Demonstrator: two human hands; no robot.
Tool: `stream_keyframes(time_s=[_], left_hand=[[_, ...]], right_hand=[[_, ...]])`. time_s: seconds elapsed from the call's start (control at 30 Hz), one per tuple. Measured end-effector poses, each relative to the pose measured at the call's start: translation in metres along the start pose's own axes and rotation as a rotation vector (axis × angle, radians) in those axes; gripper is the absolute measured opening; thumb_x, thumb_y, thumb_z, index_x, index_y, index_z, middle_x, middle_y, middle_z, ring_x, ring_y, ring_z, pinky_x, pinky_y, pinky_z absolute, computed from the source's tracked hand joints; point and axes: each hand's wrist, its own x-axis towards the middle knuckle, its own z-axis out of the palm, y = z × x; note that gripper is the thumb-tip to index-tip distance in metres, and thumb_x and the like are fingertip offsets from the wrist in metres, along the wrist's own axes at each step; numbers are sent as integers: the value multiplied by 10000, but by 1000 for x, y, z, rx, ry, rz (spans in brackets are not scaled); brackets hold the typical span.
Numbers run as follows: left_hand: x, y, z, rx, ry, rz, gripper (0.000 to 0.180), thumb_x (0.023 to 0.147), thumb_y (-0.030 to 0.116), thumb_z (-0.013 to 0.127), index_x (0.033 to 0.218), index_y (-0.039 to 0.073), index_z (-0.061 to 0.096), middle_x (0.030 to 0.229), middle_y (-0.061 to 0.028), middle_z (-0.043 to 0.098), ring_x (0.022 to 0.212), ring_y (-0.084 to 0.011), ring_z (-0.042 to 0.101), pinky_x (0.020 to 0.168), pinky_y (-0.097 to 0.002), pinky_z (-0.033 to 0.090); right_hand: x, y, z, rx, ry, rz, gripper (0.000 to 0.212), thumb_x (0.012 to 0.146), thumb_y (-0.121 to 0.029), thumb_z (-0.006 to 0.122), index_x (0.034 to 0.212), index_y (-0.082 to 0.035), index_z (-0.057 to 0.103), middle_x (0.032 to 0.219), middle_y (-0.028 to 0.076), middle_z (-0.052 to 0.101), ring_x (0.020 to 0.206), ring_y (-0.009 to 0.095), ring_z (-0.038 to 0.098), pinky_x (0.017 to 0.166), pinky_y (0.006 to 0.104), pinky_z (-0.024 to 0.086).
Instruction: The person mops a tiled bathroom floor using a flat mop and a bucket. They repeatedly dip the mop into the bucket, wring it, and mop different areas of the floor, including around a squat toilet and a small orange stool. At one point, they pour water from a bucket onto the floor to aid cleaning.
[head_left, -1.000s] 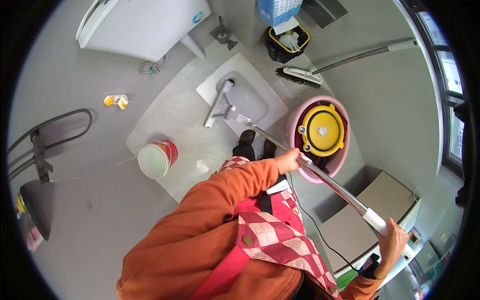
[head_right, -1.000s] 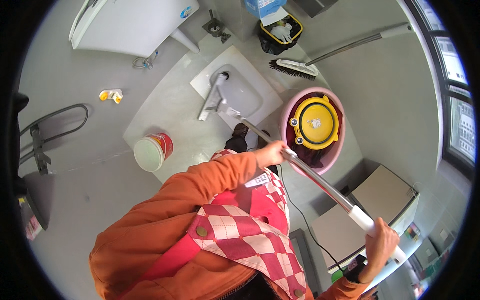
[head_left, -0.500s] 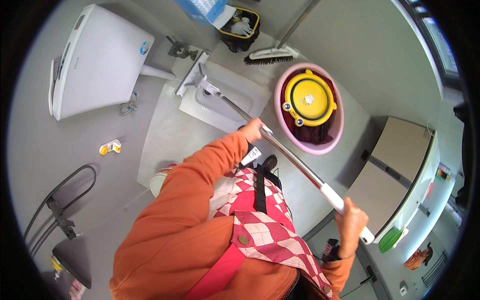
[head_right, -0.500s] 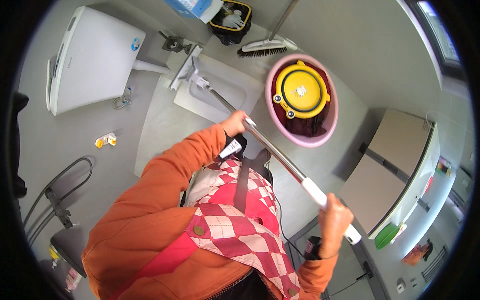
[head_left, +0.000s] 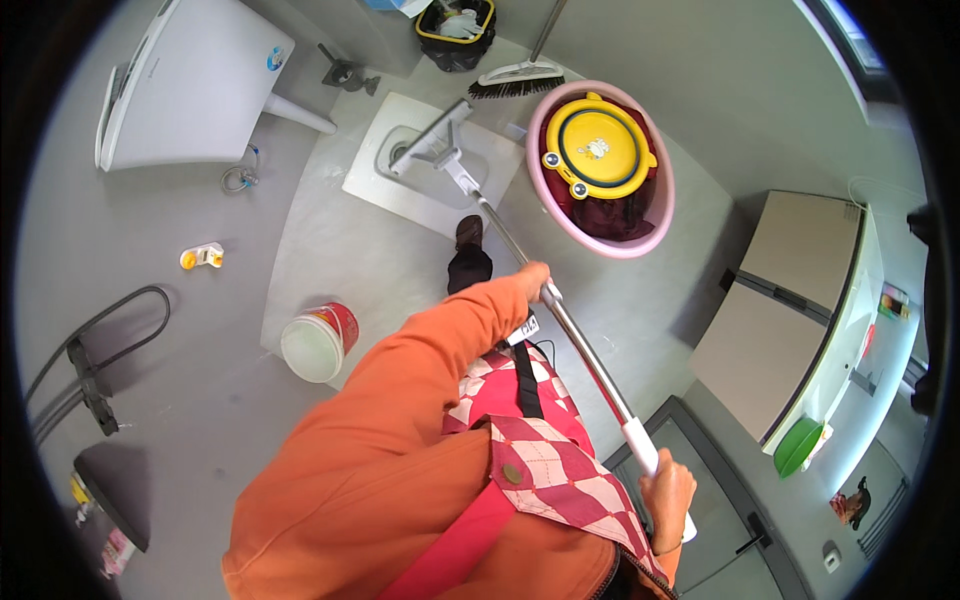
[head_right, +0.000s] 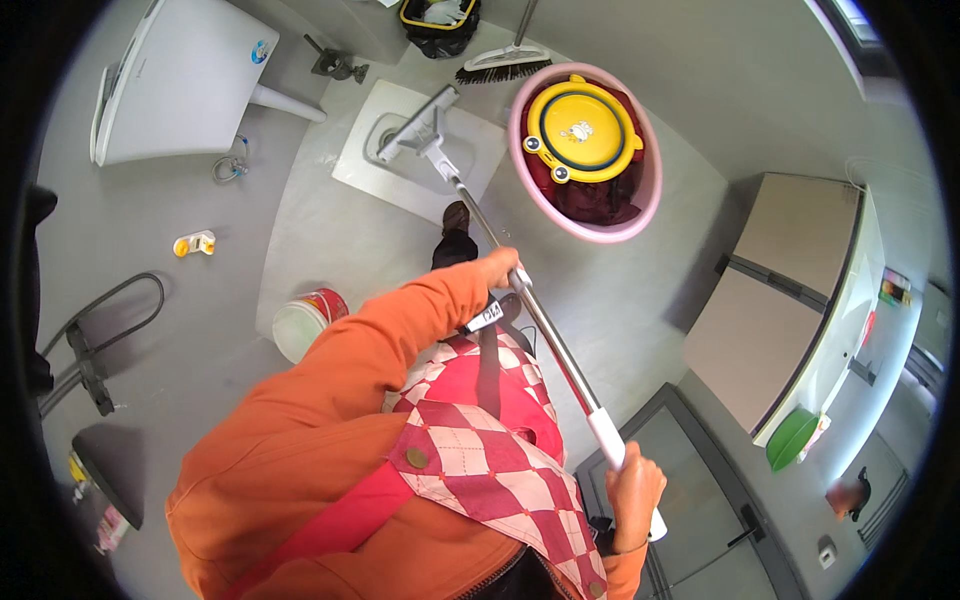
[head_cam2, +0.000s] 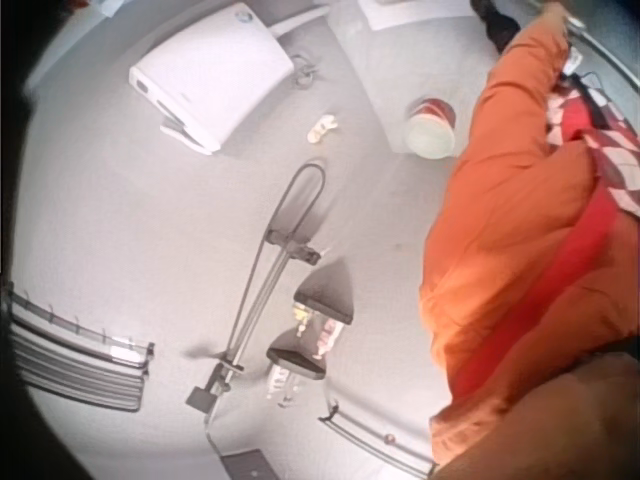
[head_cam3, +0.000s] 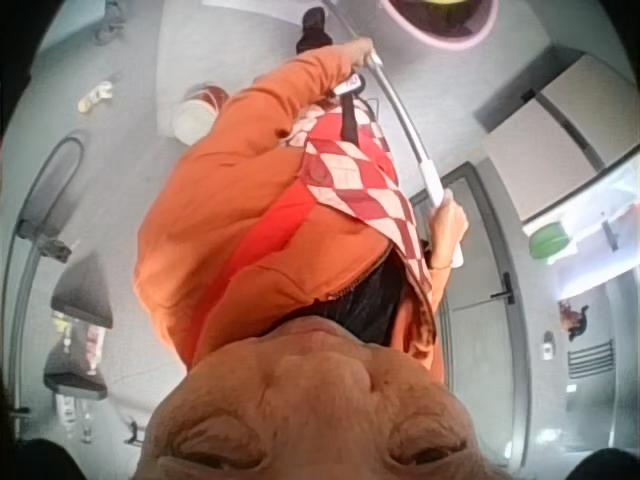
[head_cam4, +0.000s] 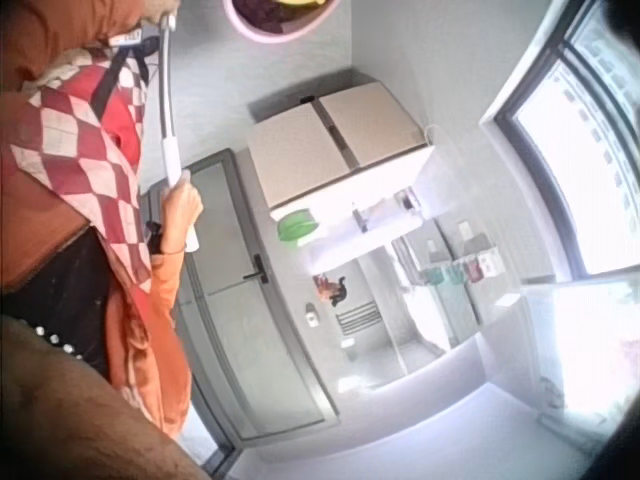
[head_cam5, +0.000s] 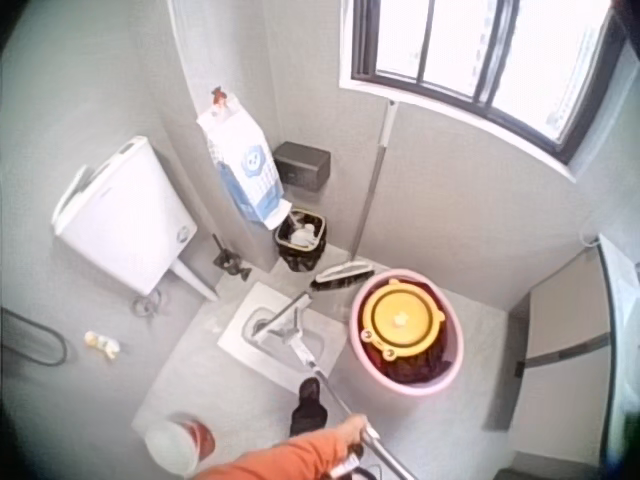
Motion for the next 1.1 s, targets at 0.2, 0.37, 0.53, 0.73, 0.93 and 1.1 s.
stream_keyframes(time_s=[0.2,0.37,0.53,0.73,0.93,1.1], left_hand=[[16,-158,61,34,-3,-109,88,810,65,452,866,62,520,741,-72,541,622,-204,564,529,-417,495],[-7,-234,62,-65,47,-264,81,810,59,444,871,59,498,735,-68,518,641,-204,542,564,-426,477],[-20,-237,51,-208,139,-330,77,809,54,437,875,57,477,730,-63,494,660,-204,520,599,-434,458],[-28,-211,38,-343,-62,-63,110,820,-14,357,920,16,393,774,-95,440,677,-221,482,648,-470,459],[-52,-198,20,-73,-343,-300,169,889,149,404,982,10,430,908,-134,548,829,-281,593,723,-469,486],[-36,-102,-78,496,-726,-272,496,887,462,423,1051,0,504,957,-147,600,906,-316,599,745,-455,488]], right_hand=[[-87,104,66,129,-81,46,281,548,-123,701,754,-30,534,674,189,599,691,378,589,624,446,460],[-123,171,105,285,-160,65,264,526,-121,698,734,-38,558,660,183,592,686,380,578,623,437,457],[-106,196,132,266,-70,-13,269,513,-118,700,725,-51,548,637,175,581,667,378,570,606,436,448],[-84,178,129,121,46,-99,307,512,-124,718,726,-61,508,622,160,580,636,363,572,579,442,437],[-87,162,109,31,43,-64,318,513,-121,723,717,-59,486,622,161,583,639,365,576,570,439,439],[-112,138,93,-59,-147,114,337,521,-164,746,726,-50,505,670,175,605,677,374,590,606,443,457]])
